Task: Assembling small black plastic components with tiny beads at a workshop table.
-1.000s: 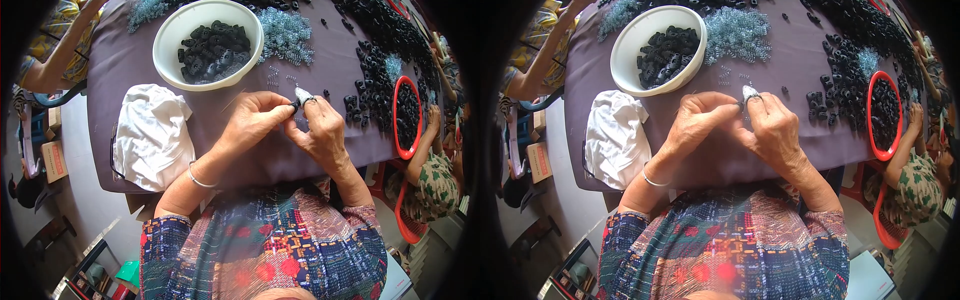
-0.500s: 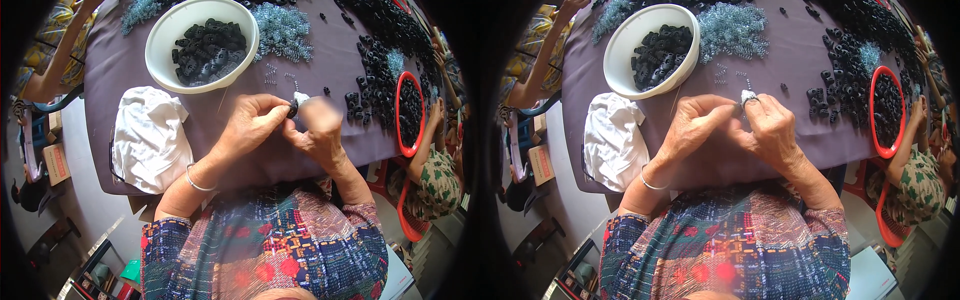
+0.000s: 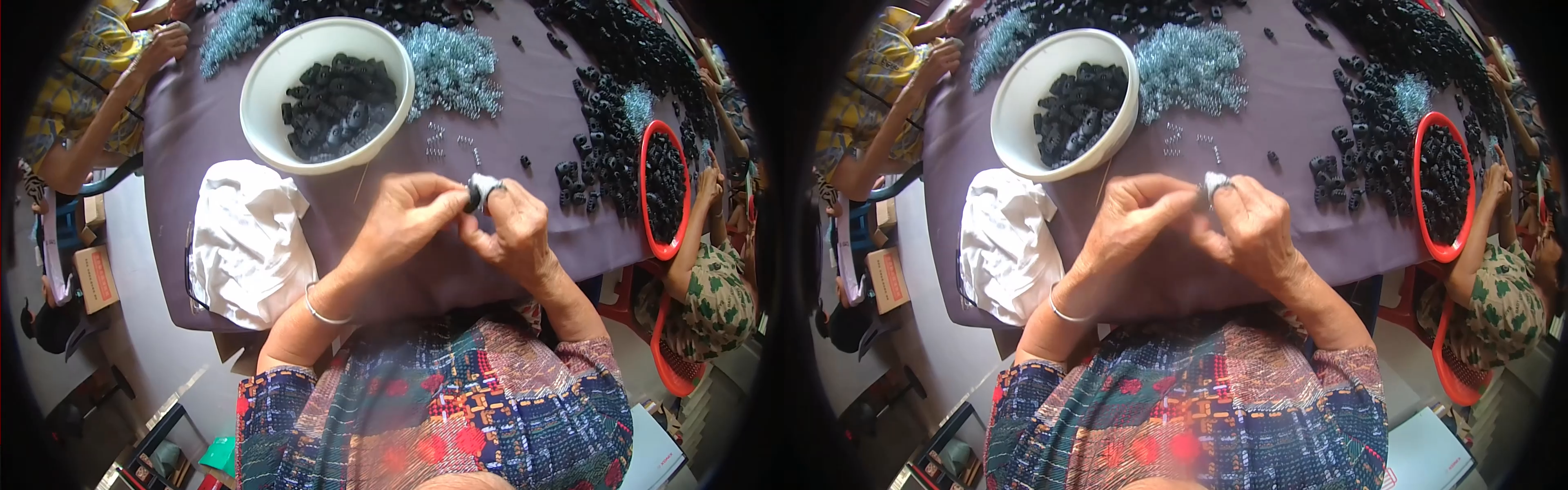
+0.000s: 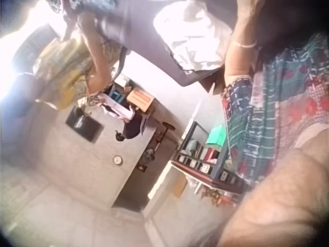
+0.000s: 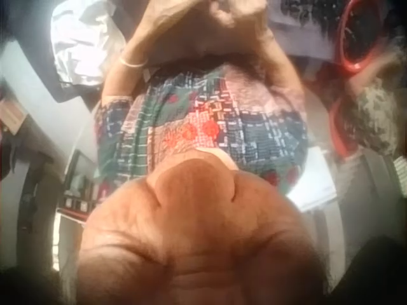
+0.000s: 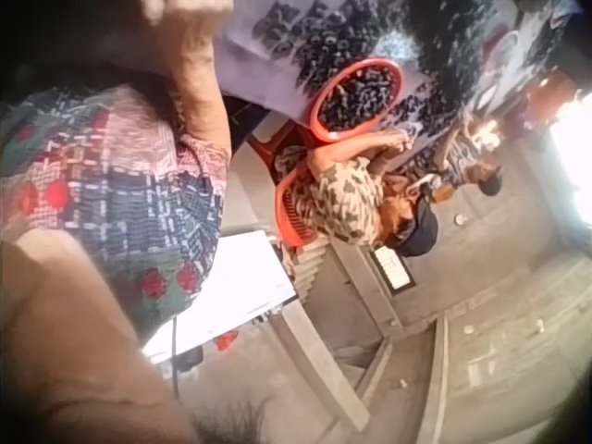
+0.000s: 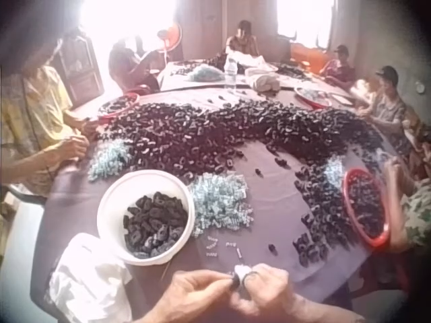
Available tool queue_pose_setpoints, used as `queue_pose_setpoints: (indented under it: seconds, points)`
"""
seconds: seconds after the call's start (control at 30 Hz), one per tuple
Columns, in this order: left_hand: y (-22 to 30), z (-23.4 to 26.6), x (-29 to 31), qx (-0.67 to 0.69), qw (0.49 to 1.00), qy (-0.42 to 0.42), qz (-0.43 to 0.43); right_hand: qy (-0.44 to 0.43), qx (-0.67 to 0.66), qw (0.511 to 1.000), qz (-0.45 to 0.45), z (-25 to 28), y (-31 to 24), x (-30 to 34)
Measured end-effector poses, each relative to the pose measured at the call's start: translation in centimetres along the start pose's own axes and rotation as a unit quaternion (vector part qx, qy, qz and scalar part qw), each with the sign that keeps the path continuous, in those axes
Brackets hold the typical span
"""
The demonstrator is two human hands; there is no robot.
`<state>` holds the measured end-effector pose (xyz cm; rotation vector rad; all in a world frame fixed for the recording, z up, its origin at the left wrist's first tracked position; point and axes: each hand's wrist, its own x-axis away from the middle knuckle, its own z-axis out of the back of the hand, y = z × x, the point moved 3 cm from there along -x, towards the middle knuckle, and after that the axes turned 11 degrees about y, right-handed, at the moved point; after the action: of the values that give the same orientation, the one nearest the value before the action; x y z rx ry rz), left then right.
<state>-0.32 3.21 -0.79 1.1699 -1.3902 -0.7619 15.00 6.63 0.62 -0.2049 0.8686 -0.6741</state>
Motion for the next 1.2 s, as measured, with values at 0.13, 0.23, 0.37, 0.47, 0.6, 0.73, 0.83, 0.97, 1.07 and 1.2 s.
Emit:
queue_pose_setpoints:
  seconds: [0.13, 0.23, 0.37, 0.47, 0.6, 0.73, 0.83, 0.97, 1.07, 1.2]
  points:
    - [0.6, -0.5, 0.3, 0.013, 1.000, -0.020, 0.005, -0.034, -0.088, 0.995, -0.025, 1.5, -0.2, -0.5]
    - [3.4, -0.7, 1.7, -0.229, 0.853, 0.107, -0.457, 0.040, -0.182, 0.948, -0.258, 3.4, 2.0, 0.0]
    - [5.5, 2.7, 2.8, -0.233, 0.666, 0.276, -0.653, 0.215, -0.286, 0.821, -0.446, 4.6, 6.3, 0.9]
    - [7.0, 4.9, 1.7, -0.370, 0.617, 0.412, -0.560, 0.140, 0.036, 0.966, -0.212, 5.1, 5.5, 0.1]
    - [6.0, 5.2, 0.3, -0.422, 0.637, 0.406, -0.501, 0.080, 0.131, 0.981, -0.122, 3.2, 5.8, 0.8]
    - [6.1, 2.6, 1.1, -0.404, 0.623, 0.349, -0.572, 0.068, 0.167, 0.981, -0.074, 3.1, 4.8, 0.5]
    - [5.1, 0.6, 2.1, -0.384, 0.678, 0.224, -0.586, 0.003, 0.028, 0.998, -0.057, 3.2, 3.7, 1.4]
    - [2.2, -1.7, 1.8, -0.305, 0.796, 0.124, -0.508, -0.018, 0.035, 0.996, -0.079, 3.8, 2.3, 3.0]
    - [0.9, -2.4, 1.7, -0.284, 0.842, 0.074, -0.453, 0.038, 0.063, 0.993, -0.089, 4.7, 2.7, 3.9]
    - [0.7, -2.5, 1.7, -0.300, 0.851, 0.043, -0.428, 0.116, 0.167, 0.972, -0.116, 6.9, 5.4, 4.1]
